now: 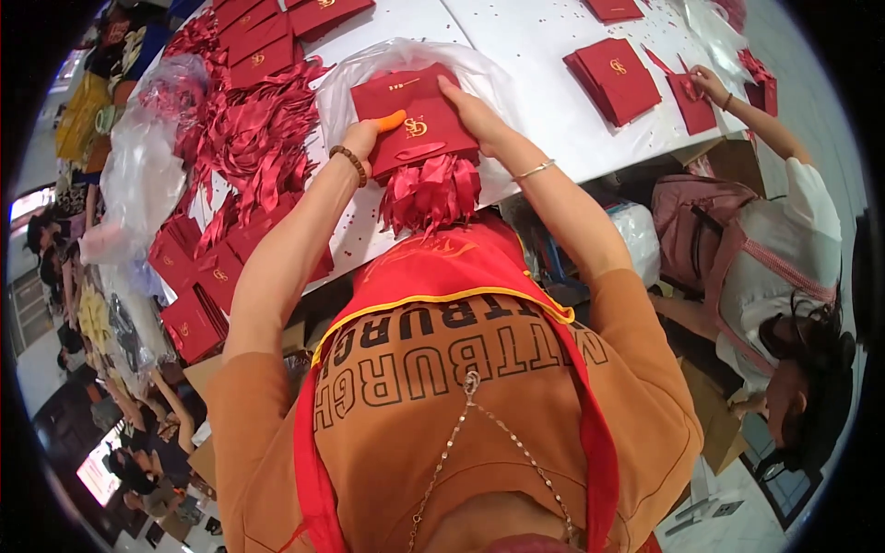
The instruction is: Packing small red gift boxes with ribbons into plastic bags.
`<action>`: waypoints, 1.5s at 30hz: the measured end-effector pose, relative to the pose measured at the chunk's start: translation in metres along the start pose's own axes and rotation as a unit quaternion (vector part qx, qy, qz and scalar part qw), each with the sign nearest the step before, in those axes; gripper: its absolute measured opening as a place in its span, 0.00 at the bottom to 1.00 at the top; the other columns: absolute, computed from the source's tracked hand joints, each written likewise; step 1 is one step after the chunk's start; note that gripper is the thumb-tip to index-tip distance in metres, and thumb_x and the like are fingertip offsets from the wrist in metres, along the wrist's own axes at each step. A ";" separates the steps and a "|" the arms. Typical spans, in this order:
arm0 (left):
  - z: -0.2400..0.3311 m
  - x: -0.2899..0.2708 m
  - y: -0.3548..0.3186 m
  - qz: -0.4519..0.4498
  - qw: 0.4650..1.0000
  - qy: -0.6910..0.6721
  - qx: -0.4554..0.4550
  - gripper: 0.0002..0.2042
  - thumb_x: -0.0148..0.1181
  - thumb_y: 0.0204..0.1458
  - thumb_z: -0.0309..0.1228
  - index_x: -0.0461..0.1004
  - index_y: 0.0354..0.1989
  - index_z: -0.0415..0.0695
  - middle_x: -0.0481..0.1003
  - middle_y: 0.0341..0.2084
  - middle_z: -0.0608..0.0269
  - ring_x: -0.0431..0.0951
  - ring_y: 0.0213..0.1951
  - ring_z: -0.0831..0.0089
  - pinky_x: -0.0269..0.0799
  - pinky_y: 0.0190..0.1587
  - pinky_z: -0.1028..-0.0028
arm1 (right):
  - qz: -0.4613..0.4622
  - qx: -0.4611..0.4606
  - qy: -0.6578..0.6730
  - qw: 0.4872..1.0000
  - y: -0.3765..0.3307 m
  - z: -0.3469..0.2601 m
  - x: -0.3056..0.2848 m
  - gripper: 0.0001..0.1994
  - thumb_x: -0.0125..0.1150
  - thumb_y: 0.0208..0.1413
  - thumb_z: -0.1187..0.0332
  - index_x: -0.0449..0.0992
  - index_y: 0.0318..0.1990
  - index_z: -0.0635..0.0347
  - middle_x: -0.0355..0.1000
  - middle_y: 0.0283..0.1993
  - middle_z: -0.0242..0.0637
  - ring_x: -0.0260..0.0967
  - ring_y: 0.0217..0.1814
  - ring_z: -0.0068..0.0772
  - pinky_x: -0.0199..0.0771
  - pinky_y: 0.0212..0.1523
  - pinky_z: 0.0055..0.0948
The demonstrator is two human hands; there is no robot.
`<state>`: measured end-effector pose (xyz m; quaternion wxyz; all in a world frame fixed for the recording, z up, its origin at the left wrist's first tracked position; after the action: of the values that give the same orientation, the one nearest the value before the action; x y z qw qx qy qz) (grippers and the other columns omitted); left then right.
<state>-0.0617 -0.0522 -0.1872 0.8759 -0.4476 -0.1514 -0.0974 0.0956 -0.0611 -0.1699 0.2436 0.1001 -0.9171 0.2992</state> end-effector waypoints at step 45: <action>0.018 0.021 -0.005 0.059 0.433 0.805 0.401 0.27 0.42 0.51 0.53 0.53 0.59 0.60 0.57 0.55 0.61 0.50 0.58 0.59 0.37 0.57 0.59 | 0.046 -0.059 -0.608 0.791 -0.042 0.060 -0.069 0.16 0.46 0.46 0.60 0.73 0.36 0.60 0.72 0.33 0.47 0.69 0.38 0.43 0.66 0.39 0.36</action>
<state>-0.0474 -0.0410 -0.1656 0.6867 0.2269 0.6267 -0.2902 0.1459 -0.1282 -0.2265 -0.3724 0.2048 -0.8954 0.1328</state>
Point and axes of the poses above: each hand's wrist, its own y-axis towards the middle knuckle, its own x-axis out of the palm, z = x × y, the point moved 4 cm from there along y, towards the middle knuckle
